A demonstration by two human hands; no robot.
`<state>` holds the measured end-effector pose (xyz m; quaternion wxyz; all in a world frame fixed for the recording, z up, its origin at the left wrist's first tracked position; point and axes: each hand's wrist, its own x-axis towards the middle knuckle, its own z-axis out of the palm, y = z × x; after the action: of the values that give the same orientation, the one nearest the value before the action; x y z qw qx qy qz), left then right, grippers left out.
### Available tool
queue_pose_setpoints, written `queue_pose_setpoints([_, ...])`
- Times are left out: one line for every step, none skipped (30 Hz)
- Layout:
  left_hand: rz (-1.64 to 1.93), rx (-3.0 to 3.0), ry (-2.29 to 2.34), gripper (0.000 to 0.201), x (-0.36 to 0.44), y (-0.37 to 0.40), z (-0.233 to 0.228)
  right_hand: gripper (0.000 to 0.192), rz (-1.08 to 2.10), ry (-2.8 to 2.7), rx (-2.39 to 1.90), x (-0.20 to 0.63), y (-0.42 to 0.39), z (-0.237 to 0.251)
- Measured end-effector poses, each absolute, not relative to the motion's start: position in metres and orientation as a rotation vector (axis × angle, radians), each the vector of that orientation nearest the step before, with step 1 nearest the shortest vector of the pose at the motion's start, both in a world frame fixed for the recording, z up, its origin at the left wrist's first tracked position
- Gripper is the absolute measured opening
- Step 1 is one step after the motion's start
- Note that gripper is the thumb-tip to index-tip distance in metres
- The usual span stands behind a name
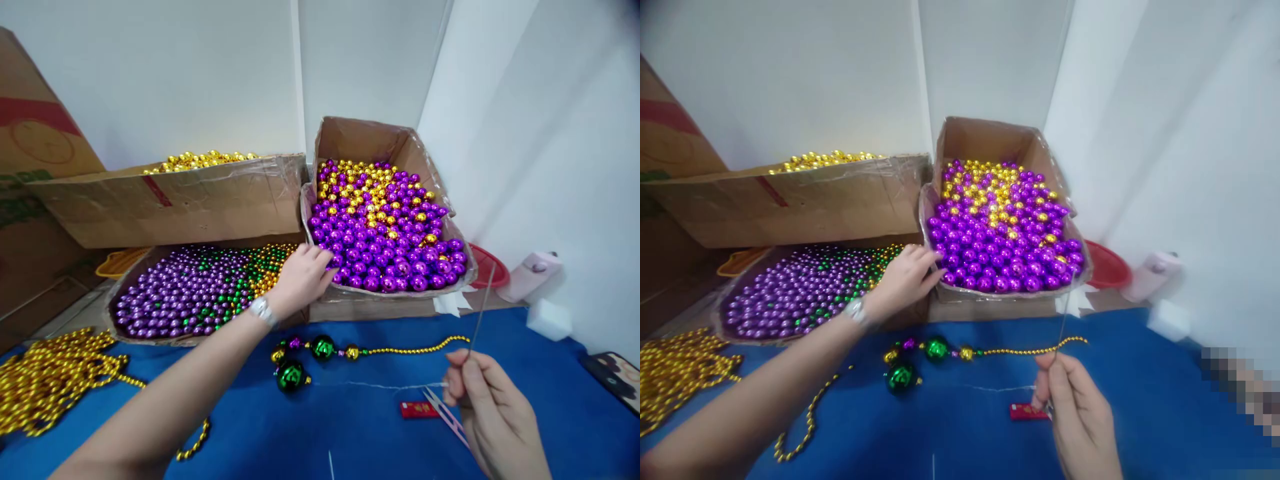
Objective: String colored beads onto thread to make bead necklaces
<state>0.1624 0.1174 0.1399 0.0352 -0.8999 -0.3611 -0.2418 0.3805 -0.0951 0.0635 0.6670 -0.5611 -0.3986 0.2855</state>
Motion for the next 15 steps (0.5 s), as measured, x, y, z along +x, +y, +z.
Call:
queue_pose_setpoints([-0.682, -2.720, -1.174, 0.025, 0.173, 0.132, 0.143, 0.027, 0.629, -0.926, -1.281, 0.376, -0.095, 0.063])
queue_pose_setpoints([-0.663, -2.710, -1.223, 0.025, 0.182, 0.146, 0.144, 0.027, 0.617, -0.954, -1.295, 0.373, -0.096, 0.063])
queue_pose_setpoints([-0.646, -2.709, -1.262, 0.024, 0.190, 0.158, 0.142, 0.027, 0.612, -0.986, -1.311, 0.370, -0.097, 0.063])
queue_pose_setpoints([-0.626, -2.716, -1.299, 0.021, 0.195, 0.169, 0.139, 0.027, 0.609, -1.020, -1.330, 0.367, -0.098, 0.062])
queue_pose_setpoints([-0.618, -2.728, -1.327, 0.018, 0.200, 0.176, 0.136, 0.026, 0.609, -1.059, -1.351, 0.365, -0.099, 0.061])
queue_pose_setpoints([-0.617, -2.740, -1.349, 0.015, 0.202, 0.181, 0.133, 0.025, 0.608, -1.100, -1.373, 0.364, -0.100, 0.060])
queue_pose_setpoints([-0.628, -2.752, -1.363, 0.013, 0.204, 0.184, 0.131, 0.024, 0.604, -1.141, -1.391, 0.363, -0.102, 0.059])
queue_pose_setpoints([-0.654, -2.763, -1.369, 0.012, 0.204, 0.183, 0.131, 0.024, 0.598, -1.180, -1.408, 0.362, -0.103, 0.058])
queue_pose_setpoints([-0.692, -2.770, -1.368, 0.014, 0.203, 0.179, 0.132, 0.024, 0.592, -1.217, -1.427, 0.360, -0.104, 0.056])
queue_pose_setpoints([-0.723, -2.766, -1.356, 0.017, 0.201, 0.172, 0.134, 0.024, 0.587, -1.254, -1.446, 0.358, -0.104, 0.055])
queue_pose_setpoints([-0.789, -2.780, -1.345, 0.021, 0.197, 0.162, 0.136, 0.025, 0.582, -1.301, -1.462, 0.355, -0.105, 0.053])
queue_pose_setpoints([-0.909, -2.827, -1.350, 0.024, 0.193, 0.151, 0.138, 0.024, 0.575, -1.358, -1.476, 0.352, -0.105, 0.050])
queue_pose_setpoints([-1.051, -2.891, -1.364, 0.027, 0.187, 0.137, 0.138, 0.024, 0.563, -1.425, -1.483, 0.348, -0.104, 0.048])
queue_pose_setpoints([-1.390, -3.041, -1.420, 0.028, 0.181, 0.123, 0.137, 0.024, 0.543, -1.492, -1.485, 0.344, -0.104, 0.045])
queue_pose_setpoints([-1.788, -3.174, -1.513, 0.028, 0.174, 0.109, 0.134, 0.024, 0.520, -1.553, -1.481, 0.340, -0.103, 0.042])
